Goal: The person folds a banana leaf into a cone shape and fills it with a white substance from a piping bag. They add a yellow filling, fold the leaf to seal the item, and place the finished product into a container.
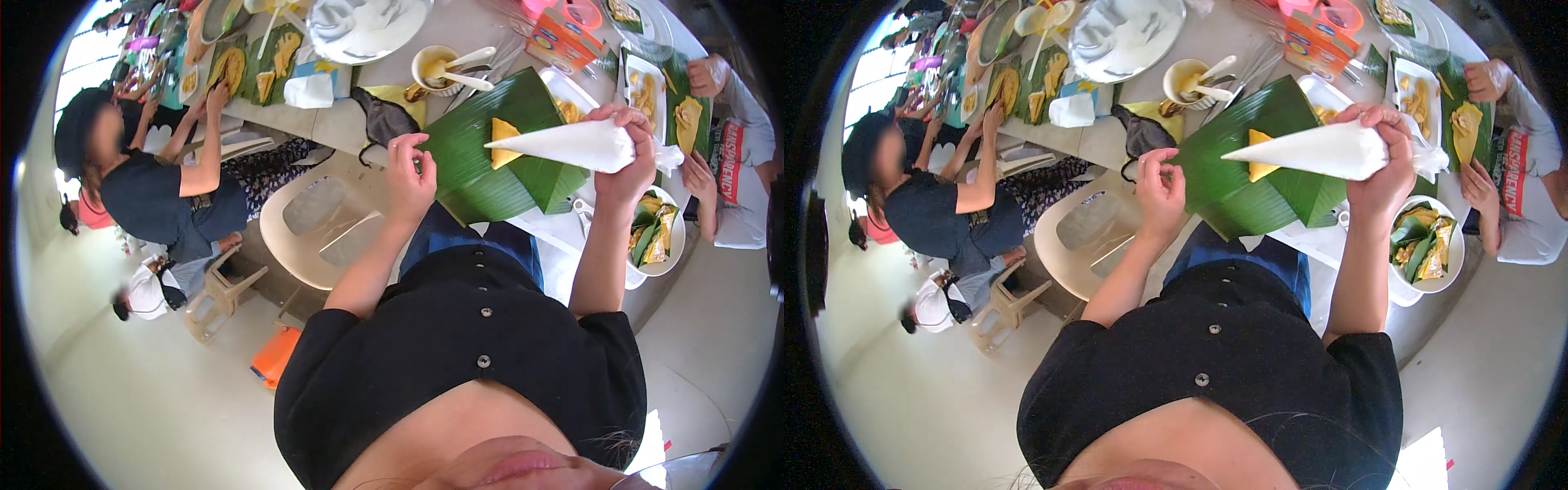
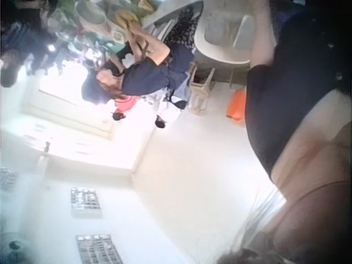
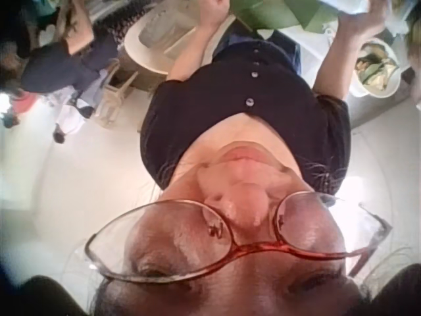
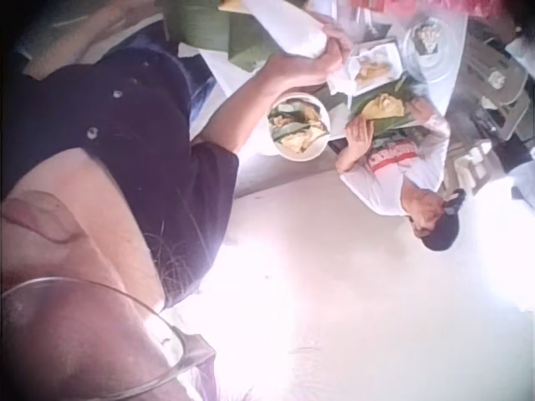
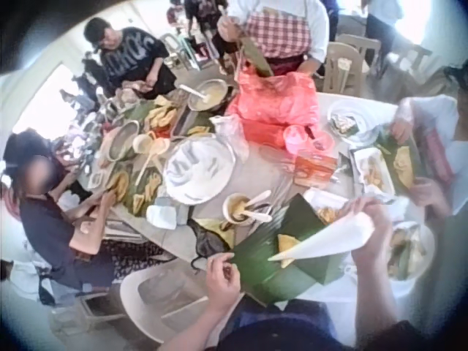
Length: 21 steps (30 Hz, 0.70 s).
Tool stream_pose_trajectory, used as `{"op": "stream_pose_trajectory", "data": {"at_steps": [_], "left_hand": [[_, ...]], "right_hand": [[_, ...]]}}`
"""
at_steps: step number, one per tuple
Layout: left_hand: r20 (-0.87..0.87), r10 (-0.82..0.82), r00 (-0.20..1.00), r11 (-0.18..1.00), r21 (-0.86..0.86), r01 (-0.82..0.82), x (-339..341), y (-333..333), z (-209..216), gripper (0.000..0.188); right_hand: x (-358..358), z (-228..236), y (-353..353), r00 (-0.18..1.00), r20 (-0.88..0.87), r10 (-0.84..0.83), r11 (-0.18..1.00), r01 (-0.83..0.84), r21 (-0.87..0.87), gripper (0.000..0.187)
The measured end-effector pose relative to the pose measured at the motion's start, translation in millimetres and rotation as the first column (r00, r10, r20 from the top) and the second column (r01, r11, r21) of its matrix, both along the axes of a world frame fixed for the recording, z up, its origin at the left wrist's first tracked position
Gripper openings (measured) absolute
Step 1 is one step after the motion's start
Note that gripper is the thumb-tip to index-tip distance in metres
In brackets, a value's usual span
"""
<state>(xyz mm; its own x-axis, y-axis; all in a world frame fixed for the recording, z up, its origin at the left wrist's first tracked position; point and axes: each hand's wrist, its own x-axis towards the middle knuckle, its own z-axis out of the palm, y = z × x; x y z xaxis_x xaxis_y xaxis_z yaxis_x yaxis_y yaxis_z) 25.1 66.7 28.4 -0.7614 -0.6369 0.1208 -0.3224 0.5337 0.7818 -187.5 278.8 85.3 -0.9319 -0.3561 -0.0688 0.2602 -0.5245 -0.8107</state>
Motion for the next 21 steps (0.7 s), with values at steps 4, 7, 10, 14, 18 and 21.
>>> {"op": "stream_pose_trajectory", "data": {"at_steps": [4, 7, 10, 14, 18, 21], "left_hand": [[-0.082, 0.095, 0.992, 0.995, -0.027, -0.097, 24.4, -19.3, 1.8, 0.026], [-0.142, 0.124, 0.982, 0.991, -0.021, -0.128, 38.6, -32.4, 3.1, 0.026], [-0.178, 0.158, 0.971, 0.987, 0.021, -0.157, 51.5, -41.8, 0.8, 0.029], [-0.2, 0.166, 0.966, 0.986, 0.027, -0.164, 63.8, -50.7, -2.9, 0.03], [-0.222, 0.149, 0.964, 0.988, -0.005, -0.154, 64.3, -54.5, -7.8, 0.027], [-0.236, 0.131, 0.963, 0.991, 0.026, -0.129, 59.3, -56.9, -10.3, 0.026]], "right_hand": [[-1.6, 31.6, -46.6, 0.998, -0.058, 0.029, 0.999, -0.03, -0.016, 0.018], [-12.7, 51.2, -73.2, 0.987, -0.093, 0.134, 0.99, -0.138, -0.037, 0.02], [-28.0, 56.2, -99.7, 0.991, -0.129, 0.042, 0.995, -0.053, -0.085, 0.022], [-87.8, 45.8, -97.3, 0.994, -0.078, 0.078, 0.922, -0.102, -0.374, 0.019], [-78.8, 114.5, -112.6, 0.933, -0.227, -0.279, 0.96, 0.273, -0.059, 0.013], [-125.2, 112.0, -93.4, 0.889, -0.271, -0.368, 0.92, 0.39, 0.028, 0.014]]}}
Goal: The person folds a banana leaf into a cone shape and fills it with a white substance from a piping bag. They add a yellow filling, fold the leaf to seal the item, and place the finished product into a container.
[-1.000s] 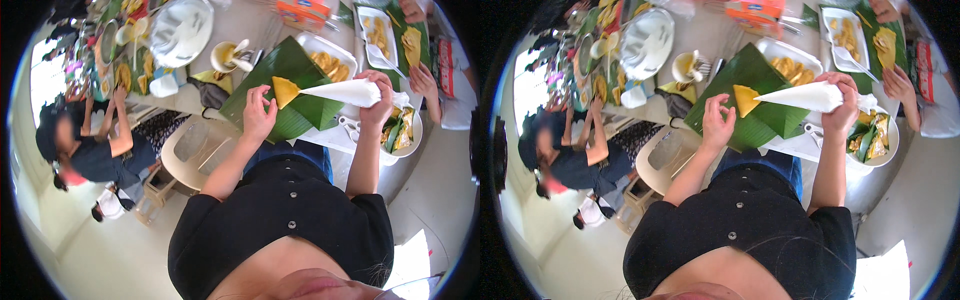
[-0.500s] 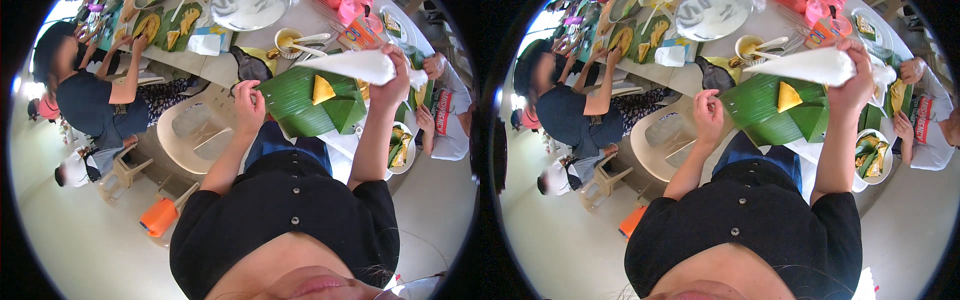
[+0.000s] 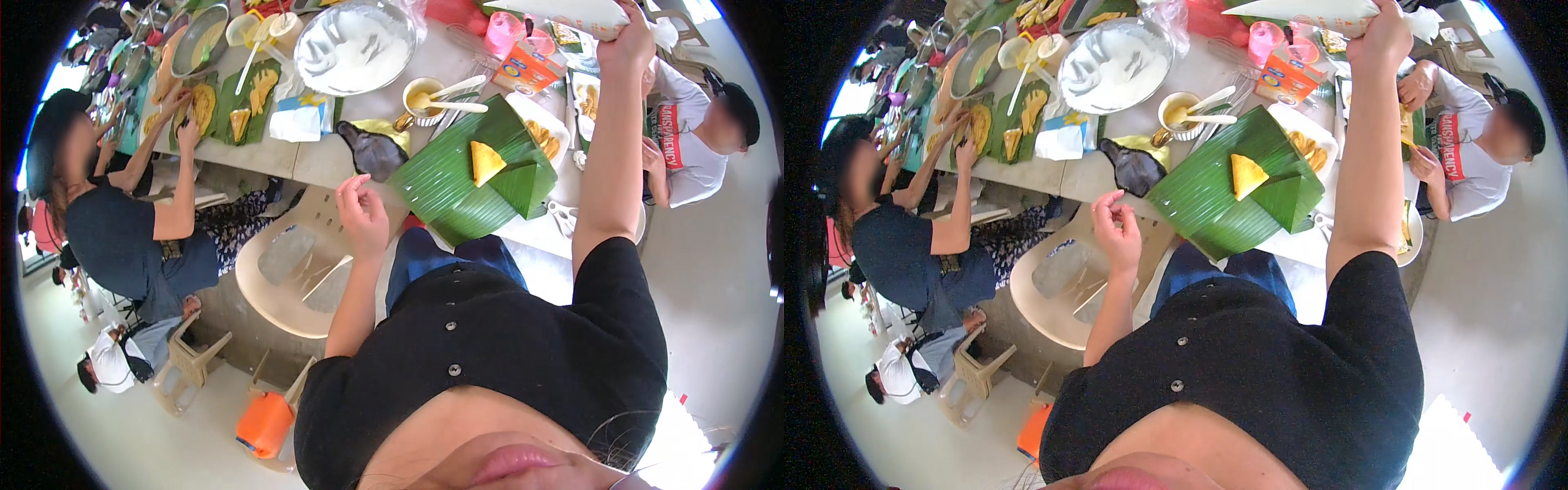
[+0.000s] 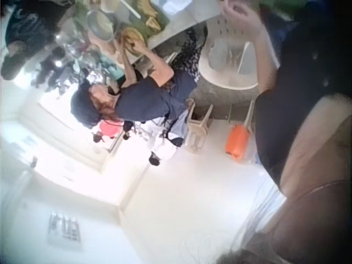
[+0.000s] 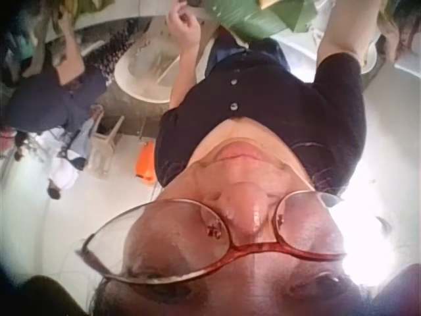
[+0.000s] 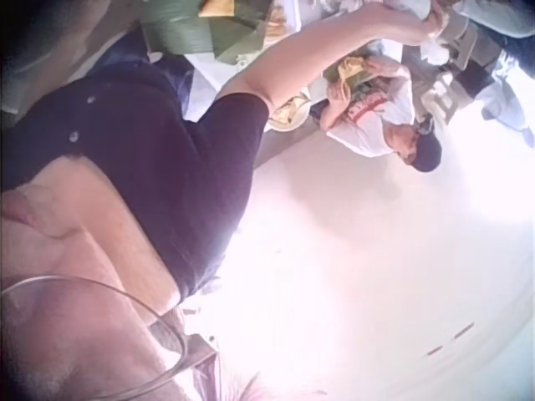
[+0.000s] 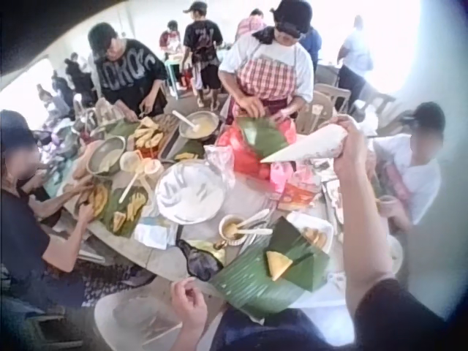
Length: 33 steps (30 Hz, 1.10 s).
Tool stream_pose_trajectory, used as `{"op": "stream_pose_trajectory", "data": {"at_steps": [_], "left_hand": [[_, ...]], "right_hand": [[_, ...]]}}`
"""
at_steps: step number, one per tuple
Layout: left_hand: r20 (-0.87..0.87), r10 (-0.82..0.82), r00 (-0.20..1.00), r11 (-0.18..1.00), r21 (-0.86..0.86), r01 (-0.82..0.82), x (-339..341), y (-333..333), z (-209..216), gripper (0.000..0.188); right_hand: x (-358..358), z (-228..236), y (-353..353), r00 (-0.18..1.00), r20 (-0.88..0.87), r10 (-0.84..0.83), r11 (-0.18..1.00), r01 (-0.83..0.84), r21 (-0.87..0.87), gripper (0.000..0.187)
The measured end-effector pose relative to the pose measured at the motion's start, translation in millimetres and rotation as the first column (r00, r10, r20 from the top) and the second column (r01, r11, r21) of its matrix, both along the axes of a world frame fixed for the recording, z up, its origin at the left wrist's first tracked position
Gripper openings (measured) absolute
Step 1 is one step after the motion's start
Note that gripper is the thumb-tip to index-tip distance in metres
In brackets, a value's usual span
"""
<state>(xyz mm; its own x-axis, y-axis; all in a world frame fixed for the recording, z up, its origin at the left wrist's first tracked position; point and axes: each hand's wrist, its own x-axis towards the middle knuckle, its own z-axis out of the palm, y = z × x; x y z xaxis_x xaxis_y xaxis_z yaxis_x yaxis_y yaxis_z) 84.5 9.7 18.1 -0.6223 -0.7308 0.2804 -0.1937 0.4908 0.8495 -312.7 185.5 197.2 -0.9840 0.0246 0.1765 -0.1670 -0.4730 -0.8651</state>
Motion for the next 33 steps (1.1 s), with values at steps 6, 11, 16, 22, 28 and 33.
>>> {"op": "stream_pose_trajectory", "data": {"at_steps": [6, 11, 16, 22, 28, 33], "left_hand": [[0.054, 0.016, 0.998, 1.0, 0.003, -0.017, -13.6, 5.4, 9.4, 0.027], [0.12, 0.033, 0.992, 0.999, -0.017, -0.031, -21.4, 15.2, 9.3, 0.025], [0.1, 0.06, 0.993, 0.998, -0.01, -0.059, -32.3, 28.9, 8.5, 0.023], [0.061, 0.024, 0.998, 0.998, -0.059, -0.02, -52.4, 38.0, 11.0, 0.022], [0.05, 0.04, 0.998, 0.998, -0.06, -0.037, -58.9, 43.0, 9.7, 0.019], [0.099, 0.034, 0.994, 0.995, -0.1, -0.024, -63.6, 46.1, 8.7, 0.018]], "right_hand": [[-68.9, -46.1, 36.2, 0.962, -0.113, -0.25, 0.917, 0.273, 0.29, 0.022], [-112.4, -72.8, 54.8, 0.935, -0.098, -0.34, 0.851, 0.35, 0.392, 0.024], [-145.7, -107.2, 65.0, 0.939, 0.193, -0.285, 0.958, 0.286, 0.021, 0.018], [-123.4, -144.6, 56.4, 0.904, 0.37, -0.215, 0.929, 0.306, -0.209, 0.026], [-122.0, -154.8, 63.3, 0.88, 0.444, -0.17, 0.901, 0.321, -0.292, 0.03], [-127.0, -150.0, 84.5, 0.933, 0.346, -0.101, 0.923, 0.217, -0.317, 0.032]]}}
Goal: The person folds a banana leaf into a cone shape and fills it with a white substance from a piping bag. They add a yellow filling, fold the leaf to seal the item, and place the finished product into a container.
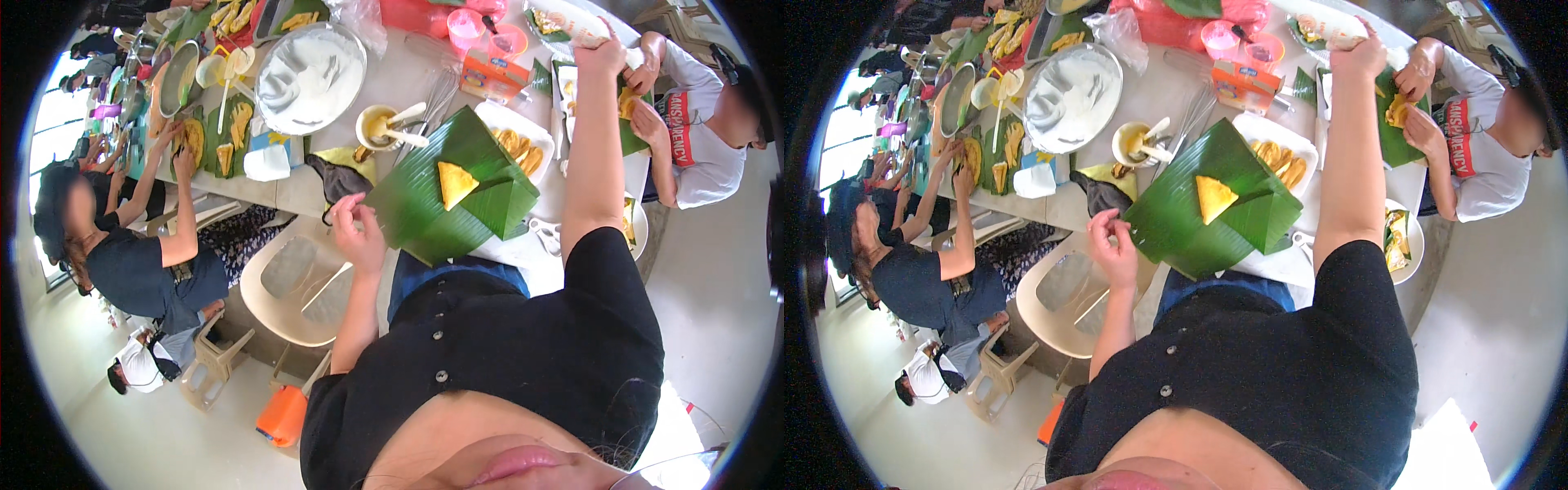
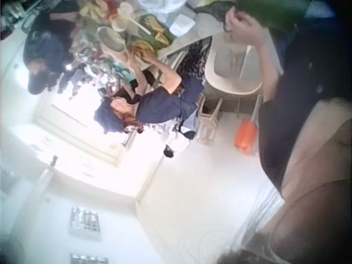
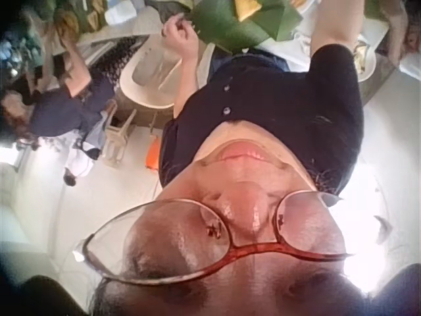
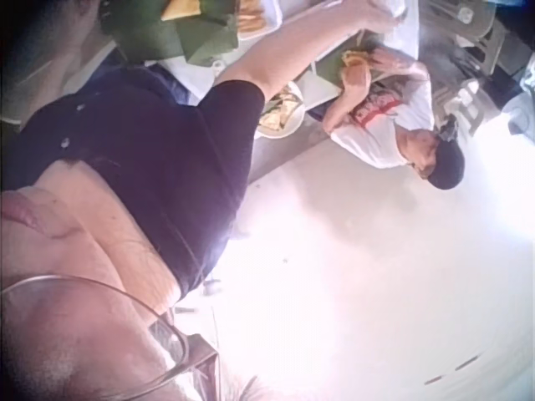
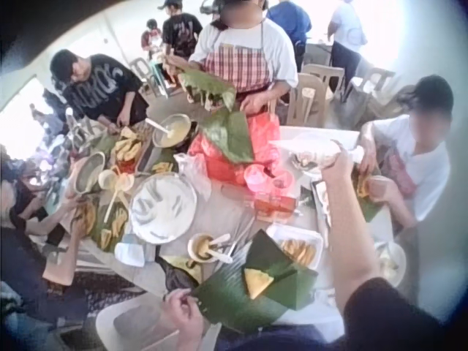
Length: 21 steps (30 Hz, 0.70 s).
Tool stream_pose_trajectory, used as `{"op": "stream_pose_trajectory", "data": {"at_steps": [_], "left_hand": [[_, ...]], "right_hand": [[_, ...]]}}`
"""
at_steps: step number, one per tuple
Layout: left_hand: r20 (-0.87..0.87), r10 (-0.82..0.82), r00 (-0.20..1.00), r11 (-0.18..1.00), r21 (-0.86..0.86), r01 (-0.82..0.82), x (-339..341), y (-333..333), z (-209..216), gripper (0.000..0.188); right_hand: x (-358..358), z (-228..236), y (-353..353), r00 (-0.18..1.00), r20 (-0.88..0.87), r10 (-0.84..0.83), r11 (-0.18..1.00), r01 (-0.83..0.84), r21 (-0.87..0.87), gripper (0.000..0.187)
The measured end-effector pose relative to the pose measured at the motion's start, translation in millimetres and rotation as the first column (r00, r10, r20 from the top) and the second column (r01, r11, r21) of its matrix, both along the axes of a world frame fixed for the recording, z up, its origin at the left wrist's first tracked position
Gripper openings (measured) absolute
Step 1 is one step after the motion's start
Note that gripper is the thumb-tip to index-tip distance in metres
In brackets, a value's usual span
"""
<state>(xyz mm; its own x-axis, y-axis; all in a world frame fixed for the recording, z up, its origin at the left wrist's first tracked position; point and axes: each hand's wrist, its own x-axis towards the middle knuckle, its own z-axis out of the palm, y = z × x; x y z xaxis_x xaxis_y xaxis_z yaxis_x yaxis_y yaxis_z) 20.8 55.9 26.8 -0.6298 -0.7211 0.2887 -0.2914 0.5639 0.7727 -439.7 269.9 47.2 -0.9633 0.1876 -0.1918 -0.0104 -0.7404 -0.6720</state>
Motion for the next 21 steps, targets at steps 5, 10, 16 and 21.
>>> {"op": "stream_pose_trajectory", "data": {"at_steps": [5, 10, 16, 21], "left_hand": [[-0.017, -0.066, 0.998, 0.997, -0.028, 0.065, -4.3, 0.8, -3.6, 0.018], [-0.056, -0.139, 0.989, 0.984, 0.101, 0.144, -6.9, 6.7, -3.4, 0.019], [-0.034, -0.246, 0.969, 0.963, 0.102, 0.248, -13.1, 3.8, 1.4, 0.022], [-0.058, -0.327, 0.943, 0.939, 0.094, 0.331, -14.2, 2.5, 1.2, 0.022]], "right_hand": [[32.5, 8.4, 33.2, 0.998, -0.028, 0.051, 0.996, -0.053, -0.078, 0.022], [120.8, 24.8, 80.1, 0.995, 0.08, -0.054, 0.997, 0.049, 0.058, 0.032], [197.1, -19.5, 101.3, 0.964, 0.264, -0.017, 1.0, 0.015, 0.01, 0.022], [225.4, -57.3, 62.5, 0.96, 0.28, 0.024, 0.999, -0.033, 0.028, 0.017]]}}
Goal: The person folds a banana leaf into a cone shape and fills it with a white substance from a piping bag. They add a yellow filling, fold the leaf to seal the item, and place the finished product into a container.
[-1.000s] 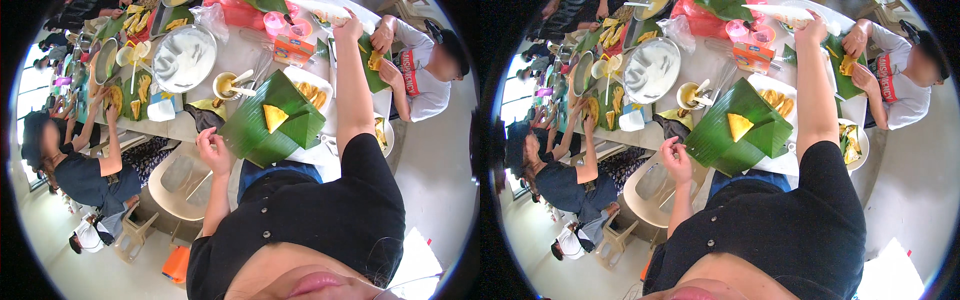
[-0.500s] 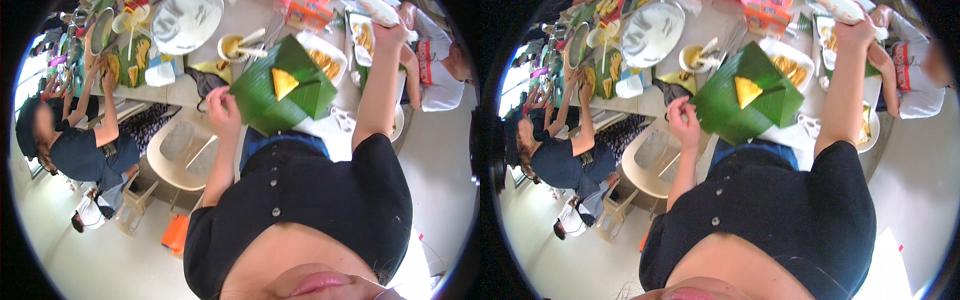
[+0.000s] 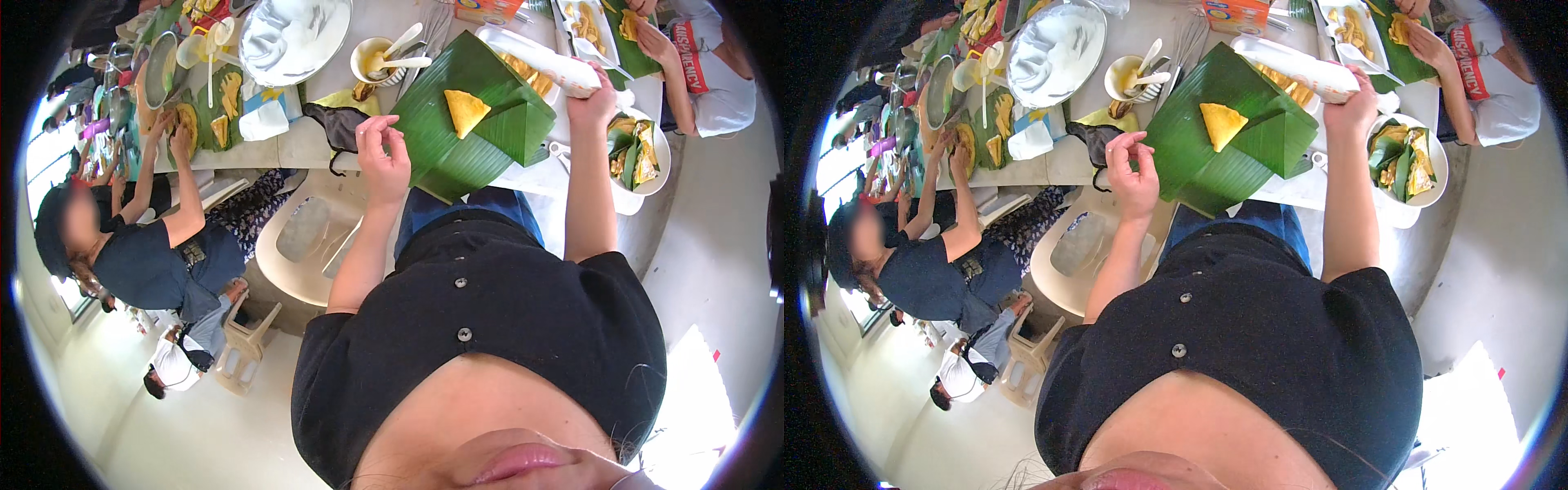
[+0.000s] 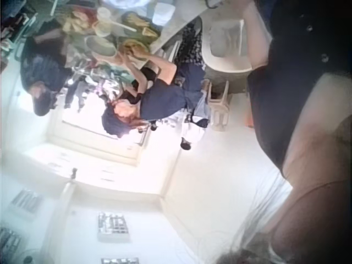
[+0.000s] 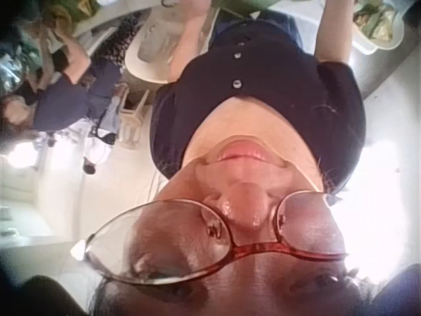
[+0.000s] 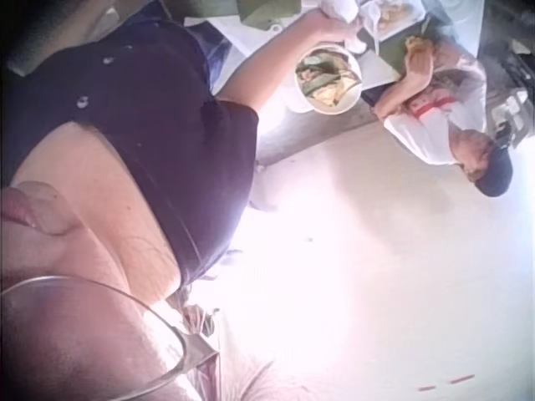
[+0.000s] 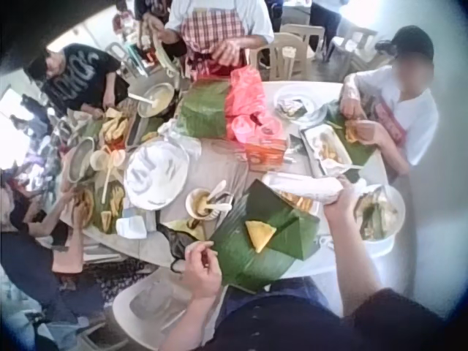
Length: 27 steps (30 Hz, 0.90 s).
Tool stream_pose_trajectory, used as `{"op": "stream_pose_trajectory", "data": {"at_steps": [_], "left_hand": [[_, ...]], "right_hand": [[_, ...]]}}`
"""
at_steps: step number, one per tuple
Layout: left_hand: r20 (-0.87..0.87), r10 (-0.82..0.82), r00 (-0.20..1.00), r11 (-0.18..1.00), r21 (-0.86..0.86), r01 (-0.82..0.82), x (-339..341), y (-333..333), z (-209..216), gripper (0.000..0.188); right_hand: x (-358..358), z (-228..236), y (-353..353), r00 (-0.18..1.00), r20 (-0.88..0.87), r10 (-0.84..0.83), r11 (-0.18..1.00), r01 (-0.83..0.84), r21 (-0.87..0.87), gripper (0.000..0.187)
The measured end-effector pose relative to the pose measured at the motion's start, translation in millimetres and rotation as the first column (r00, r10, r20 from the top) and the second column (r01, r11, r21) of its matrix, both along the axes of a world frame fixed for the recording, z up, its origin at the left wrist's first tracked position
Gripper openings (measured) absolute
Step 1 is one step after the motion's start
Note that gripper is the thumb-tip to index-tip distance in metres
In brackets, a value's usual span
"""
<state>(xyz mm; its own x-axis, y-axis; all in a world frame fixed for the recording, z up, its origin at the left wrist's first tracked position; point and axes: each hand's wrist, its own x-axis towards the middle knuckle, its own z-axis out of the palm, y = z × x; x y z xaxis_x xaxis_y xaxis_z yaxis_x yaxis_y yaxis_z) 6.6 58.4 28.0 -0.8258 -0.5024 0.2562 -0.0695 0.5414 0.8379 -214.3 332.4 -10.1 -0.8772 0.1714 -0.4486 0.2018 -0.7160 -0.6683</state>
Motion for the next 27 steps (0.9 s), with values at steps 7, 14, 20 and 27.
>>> {"op": "stream_pose_trajectory", "data": {"at_steps": [7, 14, 20, 27], "left_hand": [[-0.004, -0.007, 1.0, 1.0, -0.004, 0.007, 9.3, -1.6, -8.0, 0.02], [-0.012, -0.022, 1.0, 1.0, -0.01, 0.022, 14.4, -3.7, -11.1, 0.02], [-0.004, -0.022, 1.0, 1.0, -0.006, 0.022, 15.3, -6.1, -8.5, 0.019], [-0.009, -0.046, 0.999, 0.998, -0.049, 0.045, 19.0, -7.5, -14.7, 0.019]], "right_hand": [[2.0, -27.2, -20.1, 0.997, 0.033, -0.065, 0.99, 0.06, 0.129, 0.019], [-9.5, -37.7, -41.5, 0.992, 0.121, 0.023, 0.989, -0.04, 0.14, 0.024], [-15.0, -50.2, -54.8, 0.989, 0.146, 0.027, 0.991, -0.045, 0.124, 0.021], [-8.7, -34.2, -58.1, 0.999, 0.036, 0.001, 0.987, -0.006, 0.159, 0.028]]}}
